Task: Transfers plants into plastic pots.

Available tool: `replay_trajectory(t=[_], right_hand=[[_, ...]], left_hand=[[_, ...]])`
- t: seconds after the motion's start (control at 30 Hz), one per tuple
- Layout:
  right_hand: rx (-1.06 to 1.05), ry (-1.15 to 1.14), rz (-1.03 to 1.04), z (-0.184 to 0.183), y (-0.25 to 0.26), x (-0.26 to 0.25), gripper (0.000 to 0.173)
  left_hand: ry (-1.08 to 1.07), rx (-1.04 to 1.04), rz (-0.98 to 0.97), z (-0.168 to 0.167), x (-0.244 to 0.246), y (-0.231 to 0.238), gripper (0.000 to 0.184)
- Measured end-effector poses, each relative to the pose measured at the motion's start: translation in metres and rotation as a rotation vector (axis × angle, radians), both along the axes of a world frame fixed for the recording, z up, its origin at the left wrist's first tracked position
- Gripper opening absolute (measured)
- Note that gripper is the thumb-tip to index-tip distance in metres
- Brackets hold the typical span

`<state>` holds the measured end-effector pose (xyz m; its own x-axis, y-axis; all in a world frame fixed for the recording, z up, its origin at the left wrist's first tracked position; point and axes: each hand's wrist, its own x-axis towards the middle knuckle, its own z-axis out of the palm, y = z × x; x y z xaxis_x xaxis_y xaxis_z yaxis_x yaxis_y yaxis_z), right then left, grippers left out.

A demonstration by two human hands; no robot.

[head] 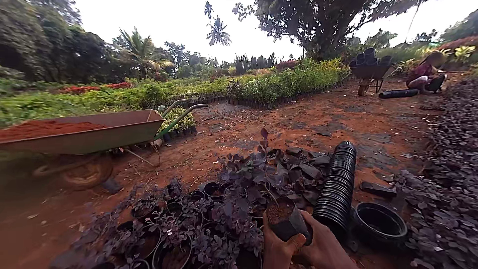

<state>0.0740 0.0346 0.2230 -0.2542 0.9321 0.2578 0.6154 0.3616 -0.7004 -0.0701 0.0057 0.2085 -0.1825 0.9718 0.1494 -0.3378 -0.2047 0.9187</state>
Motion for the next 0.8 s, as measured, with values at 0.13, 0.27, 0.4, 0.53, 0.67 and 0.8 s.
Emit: replay_trajectory(t=[0.13, 0.27, 0.4, 0.53, 0.67, 0.8], right_hand=[[0.1, -0.116, -0.184, 0.002, -0.006, -0.014, 0.071], [0.076, -0.151, -0.031, 0.004, -0.013, -0.011, 0.091], [-0.062, -0.028, 0.16, 0.005, 0.008, 0.008, 0.126], [-0.119, -0.106, 0.008, 0.004, 0.006, 0.001, 0.084], [0.098, -0.163, -0.121, -0.01, -0.003, -0.013, 0.076], [0.053, -0.16, 0.077, 0.0, -0.006, 0.0, 0.107]], left_hand=[[0.024, -0.084, 0.065, -0.003, 0.013, 0.004, 0.12], [-0.099, -0.136, 0.098, -0.009, 0.012, 0.005, 0.112], [-0.05, -0.062, -0.03, -0.007, -0.004, 0.007, 0.111], [0.084, -0.098, -0.087, 0.001, -0.003, 0.005, 0.122], [0.046, -0.13, 0.009, -0.004, 0.008, 0.006, 0.126], [-0.077, -0.078, 0.013, -0.008, 0.001, 0.01, 0.117]])
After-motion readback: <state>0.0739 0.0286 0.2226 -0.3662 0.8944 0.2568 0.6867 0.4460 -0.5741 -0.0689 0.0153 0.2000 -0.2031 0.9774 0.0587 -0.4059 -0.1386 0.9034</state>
